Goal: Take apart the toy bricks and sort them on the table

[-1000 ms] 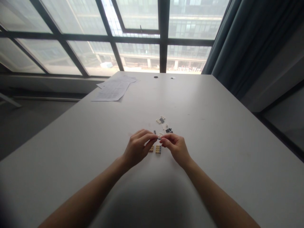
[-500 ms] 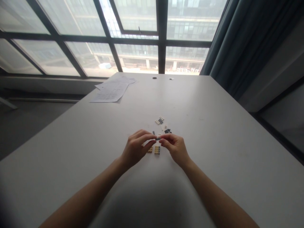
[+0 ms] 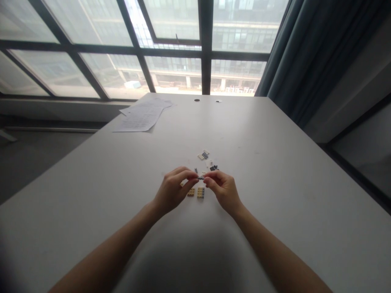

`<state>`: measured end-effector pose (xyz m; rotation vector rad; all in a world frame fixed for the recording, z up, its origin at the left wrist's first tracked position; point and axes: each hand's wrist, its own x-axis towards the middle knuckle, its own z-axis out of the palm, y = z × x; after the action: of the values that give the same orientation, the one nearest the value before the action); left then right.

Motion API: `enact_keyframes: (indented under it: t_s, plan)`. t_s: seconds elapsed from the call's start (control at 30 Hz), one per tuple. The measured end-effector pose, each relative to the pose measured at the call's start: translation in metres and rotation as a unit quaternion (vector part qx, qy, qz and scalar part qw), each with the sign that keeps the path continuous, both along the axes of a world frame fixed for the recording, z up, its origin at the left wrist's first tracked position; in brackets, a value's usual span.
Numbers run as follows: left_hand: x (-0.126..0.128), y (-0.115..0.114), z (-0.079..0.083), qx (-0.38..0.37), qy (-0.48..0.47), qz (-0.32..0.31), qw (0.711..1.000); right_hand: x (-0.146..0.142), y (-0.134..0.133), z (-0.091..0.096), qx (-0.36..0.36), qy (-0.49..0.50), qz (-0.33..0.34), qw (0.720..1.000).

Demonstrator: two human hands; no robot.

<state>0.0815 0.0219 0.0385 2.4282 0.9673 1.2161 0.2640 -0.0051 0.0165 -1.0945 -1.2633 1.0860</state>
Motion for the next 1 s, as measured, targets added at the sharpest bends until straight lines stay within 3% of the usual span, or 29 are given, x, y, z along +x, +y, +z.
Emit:
enact_keyframes:
  t_s: [0.5, 1.0]
  plan:
    - [0.0, 0.0, -0.0018, -0.02, 0.013, -0.005, 1.0, 0.001, -0.0001, -0.005, -0.003, -0.012, 0.017, 1.0]
    - [-0.0007, 0.0017, -0.0035, 0.051, 0.029, -0.013, 0.998, -0.0009, 0.0014, -0.0004, 0.002, 0.009, 0.007, 1.0]
